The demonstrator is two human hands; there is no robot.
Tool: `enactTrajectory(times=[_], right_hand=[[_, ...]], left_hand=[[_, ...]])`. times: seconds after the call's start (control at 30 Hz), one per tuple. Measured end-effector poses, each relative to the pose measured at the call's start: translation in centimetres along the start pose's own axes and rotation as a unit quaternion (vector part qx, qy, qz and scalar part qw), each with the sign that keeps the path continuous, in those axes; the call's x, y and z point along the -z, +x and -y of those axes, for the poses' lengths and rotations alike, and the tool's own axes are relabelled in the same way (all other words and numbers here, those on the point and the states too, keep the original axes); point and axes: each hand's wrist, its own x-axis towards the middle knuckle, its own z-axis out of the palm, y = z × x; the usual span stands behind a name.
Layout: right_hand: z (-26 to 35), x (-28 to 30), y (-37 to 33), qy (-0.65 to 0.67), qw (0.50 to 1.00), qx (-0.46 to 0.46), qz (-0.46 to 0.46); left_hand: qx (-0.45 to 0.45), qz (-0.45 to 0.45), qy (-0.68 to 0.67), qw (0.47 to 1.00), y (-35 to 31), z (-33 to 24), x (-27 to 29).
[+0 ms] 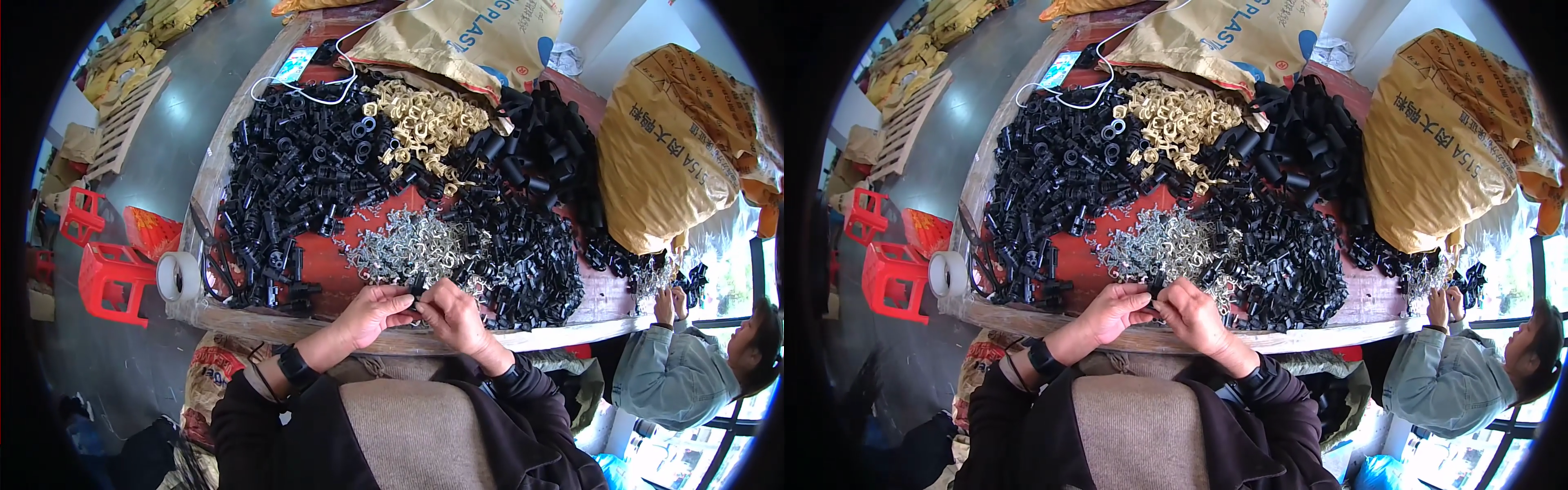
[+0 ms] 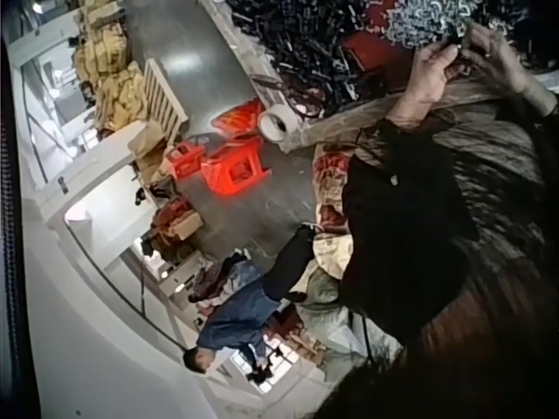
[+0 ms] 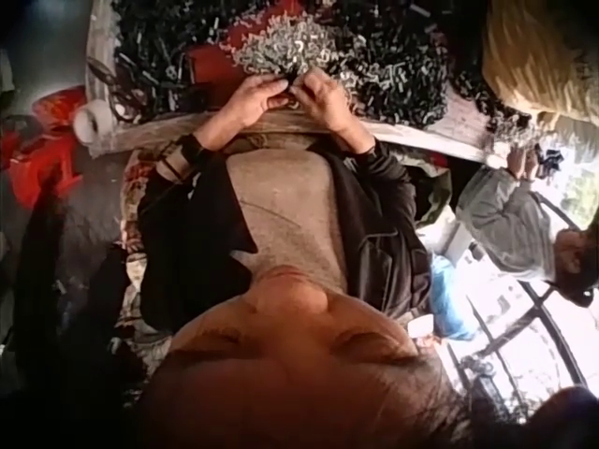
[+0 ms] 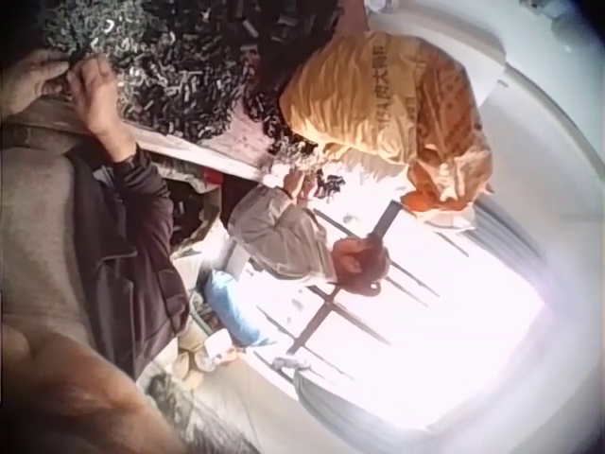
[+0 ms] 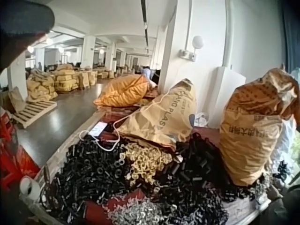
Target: The person assembles plastic components by hand, inserting small metal clips and tan plastic pieces into black plastic housings. After repeating this process, they move the finished units into a bag on the floor and gather more black plastic housings from a large bag to place on the table.
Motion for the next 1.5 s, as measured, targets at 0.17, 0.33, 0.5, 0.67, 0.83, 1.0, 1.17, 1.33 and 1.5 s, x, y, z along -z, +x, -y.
enactTrajectory(times=[0.17,0.33,0.5,0.67,0.83,1.0,1.17,1.33,1.5], right_hand=[[-0.2,-0.5,-0.3,0.13,0.967,-0.212,0.062],[-1.2,-1.4,0.3,0.275,0.91,-0.3,0.082],[-2.8,-2.5,0.3,0.277,0.91,-0.3,0.071],[-1.5,-2.1,1.6,0.099,0.982,-0.158,0.022],[-2.0,-1.5,1.9,-0.072,0.995,0.073,0.012],[-1.2,0.1,2.6,-0.163,0.966,0.179,0.09],[-0.3,0.7,2.6,-0.19,0.952,0.206,0.12],[0.2,-0.4,1.3,-0.038,0.998,0.03,0.051],[0.3,-1.3,0.6,0.057,0.995,-0.079,0.026]], left_hand=[[0.024,-0.015,0.019,0.999,-0.1,-0.2,0.7],[0.04,-0.025,0.024,0.999,0.2,-0.3,1.7],[0.027,-0.029,0.01,0.999,0.6,-0.6,2.3],[0.01,-0.048,-0.004,0.999,1.2,-0.7,2.4],[0.008,-0.058,-0.019,0.998,0.9,-0.8,2.1],[0.014,-0.047,-0.021,0.999,0.0,-1.2,1.5],[0.006,-0.025,-0.005,1.0,-0.7,-1.3,0.9],[-0.004,-0.027,-0.016,0.999,-0.8,-0.9,0.8],[-0.009,-0.028,-0.025,0.999,-0.8,-0.9,1.0]])
